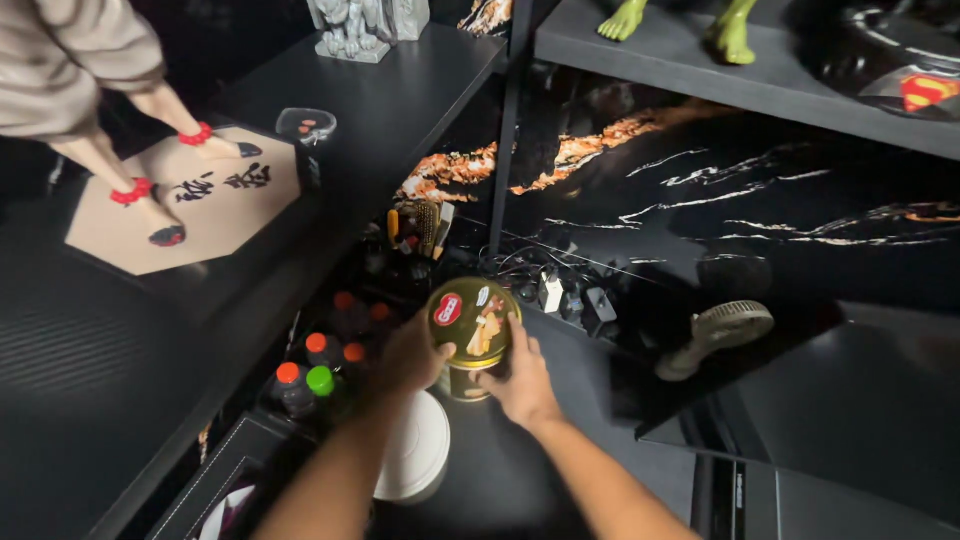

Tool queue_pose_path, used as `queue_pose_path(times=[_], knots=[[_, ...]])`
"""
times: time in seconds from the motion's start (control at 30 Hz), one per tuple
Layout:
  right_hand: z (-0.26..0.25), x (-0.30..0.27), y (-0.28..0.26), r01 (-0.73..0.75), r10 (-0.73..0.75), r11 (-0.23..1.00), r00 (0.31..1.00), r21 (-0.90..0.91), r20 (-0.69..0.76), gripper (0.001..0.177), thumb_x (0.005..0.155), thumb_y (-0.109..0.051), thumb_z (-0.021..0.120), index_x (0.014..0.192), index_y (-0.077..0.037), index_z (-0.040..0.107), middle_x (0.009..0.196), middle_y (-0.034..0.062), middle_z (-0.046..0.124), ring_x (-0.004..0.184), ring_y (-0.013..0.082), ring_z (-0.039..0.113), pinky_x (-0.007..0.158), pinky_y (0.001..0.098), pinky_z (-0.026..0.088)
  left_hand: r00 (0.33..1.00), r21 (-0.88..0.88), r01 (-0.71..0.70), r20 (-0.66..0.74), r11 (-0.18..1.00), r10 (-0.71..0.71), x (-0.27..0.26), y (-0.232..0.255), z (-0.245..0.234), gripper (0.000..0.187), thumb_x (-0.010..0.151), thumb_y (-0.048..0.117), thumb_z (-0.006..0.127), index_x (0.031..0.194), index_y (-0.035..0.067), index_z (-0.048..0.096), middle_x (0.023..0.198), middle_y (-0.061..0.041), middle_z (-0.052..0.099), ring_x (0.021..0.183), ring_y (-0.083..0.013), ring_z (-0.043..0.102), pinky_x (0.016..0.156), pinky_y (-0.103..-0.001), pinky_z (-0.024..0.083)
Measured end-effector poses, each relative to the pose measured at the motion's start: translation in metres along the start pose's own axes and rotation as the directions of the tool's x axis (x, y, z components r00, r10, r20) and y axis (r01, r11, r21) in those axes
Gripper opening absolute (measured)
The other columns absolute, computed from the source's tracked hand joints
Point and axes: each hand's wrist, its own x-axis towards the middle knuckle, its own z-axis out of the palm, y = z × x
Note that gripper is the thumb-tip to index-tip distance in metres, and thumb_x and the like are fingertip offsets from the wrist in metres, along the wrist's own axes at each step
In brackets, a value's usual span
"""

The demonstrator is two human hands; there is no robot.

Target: The person clears and organizes a cluttered desk by moving a tin can, a plastic container, and a remote control holder, then wipes a phone stand with a cloth and places it back on the desk. The desk is in a room with shelves of figurines and a gaming chair.

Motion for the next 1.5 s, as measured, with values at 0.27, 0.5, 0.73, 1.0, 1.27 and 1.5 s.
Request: queue_pose_path(times=[0.27, 0.5, 0.73, 1.0, 1.27, 1.5], knots=[[0.002, 0.038, 0.018, -0.057, 0.056, 0.997, 0.998, -0.056, -0.029, 0.100, 0.071, -0.026, 0.080, 0.150, -0.021, 0.020, 0.133, 0.0225, 0.043, 0.125, 0.0431, 0.046, 0.106, 0.0495, 0.042, 0.999, -0.112, -0.021, -0.051, 0.993, 0.016, 0.048, -0.023, 0.043, 0.057, 0.082, 0.035, 0.066, 0.129, 0.008, 0.048, 0.117, -0.016, 0.063, 0.115, -0.0329, 0.058, 0.097, -0.050, 0.046], [0.010, 0.056, 0.029, -0.047, 0.045, 0.996, 0.998, -0.072, -0.033, 0.103, 0.069, -0.027, 0.082, 0.150, -0.022, 0.018, 0.135, 0.0201, 0.042, 0.124, 0.0414, 0.048, 0.106, 0.0475, 0.042, 0.998, -0.175, -0.011, -0.065, 0.985, 0.000, 0.051, -0.027, 0.042, 0.063, 0.081, 0.045, 0.064, 0.132, 0.012, 0.048, 0.119, -0.011, 0.063, 0.118, -0.0251, 0.057, 0.098, -0.043, 0.044], [0.011, 0.002, 0.045, -0.081, 0.083, 0.995, 0.996, 0.049, -0.036, 0.104, 0.068, -0.030, 0.081, 0.149, -0.011, 0.019, 0.136, 0.0221, 0.042, 0.124, 0.0413, 0.049, 0.106, 0.0487, 0.042, 0.947, 0.167, -0.245, -0.168, 0.955, 0.272, -0.036, -0.016, -0.019, 0.062, 0.087, 0.056, 0.052, 0.125, 0.006, 0.054, 0.110, -0.017, 0.066, 0.108, -0.0291, 0.063, 0.095, -0.040, 0.046], [0.061, -0.025, 0.093, 0.243, -0.231, 0.968, 0.957, -0.054, 0.173, 0.092, 0.057, -0.043, 0.086, 0.134, -0.017, 0.042, 0.133, 0.0081, 0.051, 0.123, 0.0241, 0.049, 0.102, 0.0331, 0.038, 0.953, 0.285, -0.048, 0.301, 0.957, -0.042, -0.130, 0.003, -0.084, 0.139, 0.044, 0.056, 0.093, 0.150, 0.031, 0.007, 0.155, -0.009, 0.007, 0.136, -0.0400, 0.017, 0.108, -0.050, 0.023], [0.061, -0.065, 0.033, 0.482, -0.481, 0.875, 0.850, 0.050, 0.214, 0.113, 0.054, -0.054, 0.083, 0.143, -0.009, 0.029, 0.141, 0.0154, 0.042, 0.129, 0.0297, 0.041, 0.106, 0.0393, 0.033, 0.952, 0.353, -0.230, 0.273, 0.907, 0.136, -0.134, -0.015, -0.067, 0.130, 0.046, 0.052, 0.096, 0.142, 0.018, 0.017, 0.142, -0.005, 0.029, 0.133, -0.0271, 0.028, 0.112, -0.048, 0.015], [0.048, -0.064, 0.012, 0.390, -0.400, 0.916, 0.908, 0.098, 0.123, 0.095, 0.051, -0.023, 0.087, 0.131, 0.002, 0.042, 0.126, 0.0278, 0.052, 0.121, 0.0447, 0.049, 0.106, 0.0502, 0.040, 0.872, 0.256, -0.477, 0.014, 0.841, 0.490, -0.098, -0.058, -0.027, 0.132, 0.032, 0.048, 0.085, 0.147, 0.020, 0.027, 0.122, -0.013, 0.053, 0.108, -0.0357, 0.055, 0.095, -0.046, 0.041]])
